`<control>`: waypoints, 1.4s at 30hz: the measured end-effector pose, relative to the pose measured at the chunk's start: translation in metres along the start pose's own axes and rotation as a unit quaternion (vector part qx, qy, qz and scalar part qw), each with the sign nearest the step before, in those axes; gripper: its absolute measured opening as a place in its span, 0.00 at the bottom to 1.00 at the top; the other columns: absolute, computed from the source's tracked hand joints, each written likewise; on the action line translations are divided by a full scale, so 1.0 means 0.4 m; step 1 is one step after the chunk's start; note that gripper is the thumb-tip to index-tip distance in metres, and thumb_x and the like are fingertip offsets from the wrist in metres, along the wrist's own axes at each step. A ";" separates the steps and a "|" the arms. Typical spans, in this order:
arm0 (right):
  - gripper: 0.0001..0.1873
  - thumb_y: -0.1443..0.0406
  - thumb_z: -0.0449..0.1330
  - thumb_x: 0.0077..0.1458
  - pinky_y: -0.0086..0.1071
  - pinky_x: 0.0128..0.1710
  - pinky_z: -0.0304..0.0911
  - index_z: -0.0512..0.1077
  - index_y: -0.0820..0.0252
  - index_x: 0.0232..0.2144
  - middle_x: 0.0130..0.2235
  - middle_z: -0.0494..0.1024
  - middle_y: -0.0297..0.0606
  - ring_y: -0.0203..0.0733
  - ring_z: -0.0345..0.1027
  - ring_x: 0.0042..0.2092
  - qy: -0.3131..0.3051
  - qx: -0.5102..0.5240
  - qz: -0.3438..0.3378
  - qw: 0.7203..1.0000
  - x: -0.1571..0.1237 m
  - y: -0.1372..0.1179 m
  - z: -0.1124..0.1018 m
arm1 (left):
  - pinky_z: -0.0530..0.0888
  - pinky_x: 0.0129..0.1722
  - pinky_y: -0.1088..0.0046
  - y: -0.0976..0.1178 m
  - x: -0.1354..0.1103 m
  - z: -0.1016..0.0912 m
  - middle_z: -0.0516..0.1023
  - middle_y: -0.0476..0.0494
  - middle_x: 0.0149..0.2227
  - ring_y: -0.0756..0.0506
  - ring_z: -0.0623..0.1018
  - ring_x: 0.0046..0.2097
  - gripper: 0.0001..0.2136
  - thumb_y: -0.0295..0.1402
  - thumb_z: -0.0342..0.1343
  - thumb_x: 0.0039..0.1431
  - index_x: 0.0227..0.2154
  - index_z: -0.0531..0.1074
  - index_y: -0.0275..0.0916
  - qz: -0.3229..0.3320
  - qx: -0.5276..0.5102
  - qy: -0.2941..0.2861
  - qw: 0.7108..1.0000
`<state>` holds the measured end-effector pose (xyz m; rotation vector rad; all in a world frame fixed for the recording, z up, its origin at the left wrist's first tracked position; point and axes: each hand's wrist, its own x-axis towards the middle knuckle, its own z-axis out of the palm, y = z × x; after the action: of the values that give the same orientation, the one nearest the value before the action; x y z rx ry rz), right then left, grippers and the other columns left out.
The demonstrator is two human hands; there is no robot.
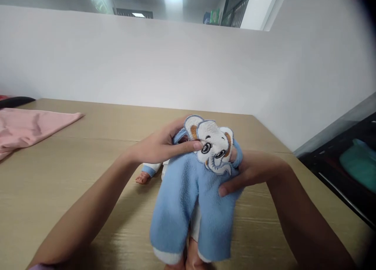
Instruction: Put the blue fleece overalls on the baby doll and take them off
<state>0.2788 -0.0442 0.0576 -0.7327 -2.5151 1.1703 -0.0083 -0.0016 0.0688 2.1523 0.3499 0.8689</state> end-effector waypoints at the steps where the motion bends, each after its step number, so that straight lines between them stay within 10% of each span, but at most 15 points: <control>1: 0.24 0.52 0.75 0.61 0.40 0.65 0.72 0.82 0.52 0.56 0.54 0.85 0.36 0.51 0.78 0.58 0.016 0.006 0.006 1.000 0.014 0.004 0.011 | 0.78 0.56 0.66 -0.004 0.001 0.004 0.82 0.41 0.52 0.41 0.80 0.54 0.17 0.43 0.66 0.71 0.55 0.76 0.40 0.004 -0.009 0.011 1.000; 6: 0.16 0.52 0.76 0.59 0.39 0.55 0.77 0.84 0.54 0.42 0.41 0.86 0.34 0.49 0.80 0.47 0.087 0.050 -0.001 0.995 0.066 0.026 0.056 | 0.78 0.56 0.64 -0.017 -0.001 0.004 0.82 0.40 0.51 0.39 0.81 0.55 0.18 0.47 0.66 0.71 0.53 0.77 0.39 -0.020 -0.033 0.080 0.996; 14: 0.32 0.49 0.72 0.64 0.56 0.73 0.62 0.76 0.50 0.66 0.64 0.81 0.42 0.58 0.71 0.68 0.278 0.130 0.045 0.951 0.043 0.073 0.081 | 0.79 0.41 0.71 -0.001 -0.020 -0.094 0.82 0.47 0.41 0.43 0.81 0.42 0.17 0.48 0.70 0.65 0.46 0.80 0.40 -0.162 0.074 -0.136 0.975; 21: 0.24 0.48 0.77 0.55 0.43 0.58 0.79 0.85 0.49 0.51 0.48 0.89 0.33 0.53 0.83 0.54 0.022 0.107 0.035 0.993 0.074 0.042 0.090 | 0.81 0.49 0.70 -0.032 -0.011 -0.059 0.83 0.42 0.48 0.43 0.82 0.49 0.17 0.45 0.62 0.74 0.55 0.77 0.39 -0.088 -0.036 -0.074 0.993; 29: 0.36 0.38 0.74 0.55 0.56 0.72 0.65 0.83 0.54 0.56 0.57 0.87 0.44 0.60 0.76 0.65 0.204 0.179 0.031 0.962 0.050 0.099 0.084 | 0.84 0.41 0.71 -0.013 -0.014 -0.074 0.80 0.47 0.27 0.42 0.83 0.36 0.15 0.45 0.77 0.57 0.33 0.81 0.40 -0.104 -0.107 -0.286 0.946; 33: 0.36 0.38 0.71 0.59 0.54 0.72 0.64 0.82 0.53 0.58 0.59 0.85 0.44 0.59 0.74 0.66 0.208 0.190 0.035 0.959 0.051 0.097 0.088 | 0.84 0.44 0.71 -0.010 -0.020 -0.080 0.85 0.44 0.36 0.43 0.84 0.39 0.16 0.47 0.69 0.66 0.44 0.83 0.38 -0.097 -0.098 -0.236 0.962; 37: 0.39 0.42 0.80 0.46 0.49 0.63 0.75 0.83 0.53 0.56 0.55 0.87 0.43 0.61 0.79 0.62 0.087 0.220 0.045 0.971 0.050 0.056 0.093 | 0.82 0.55 0.66 -0.009 -0.026 -0.076 0.86 0.42 0.41 0.41 0.84 0.46 0.17 0.47 0.60 0.74 0.48 0.83 0.37 -0.086 -0.077 -0.156 0.981; 42: 0.35 0.50 0.83 0.44 0.44 0.67 0.71 0.84 0.53 0.53 0.53 0.88 0.39 0.58 0.77 0.64 0.063 0.218 0.027 0.974 0.053 0.035 0.107 | 0.82 0.49 0.68 -0.006 -0.017 -0.068 0.83 0.44 0.35 0.43 0.83 0.38 0.15 0.47 0.64 0.71 0.44 0.83 0.38 -0.084 -0.079 -0.180 0.977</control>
<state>0.2468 -0.0521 0.0201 -0.7320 -2.0404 1.5677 -0.0318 0.0119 0.0766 2.0456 0.2642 0.3872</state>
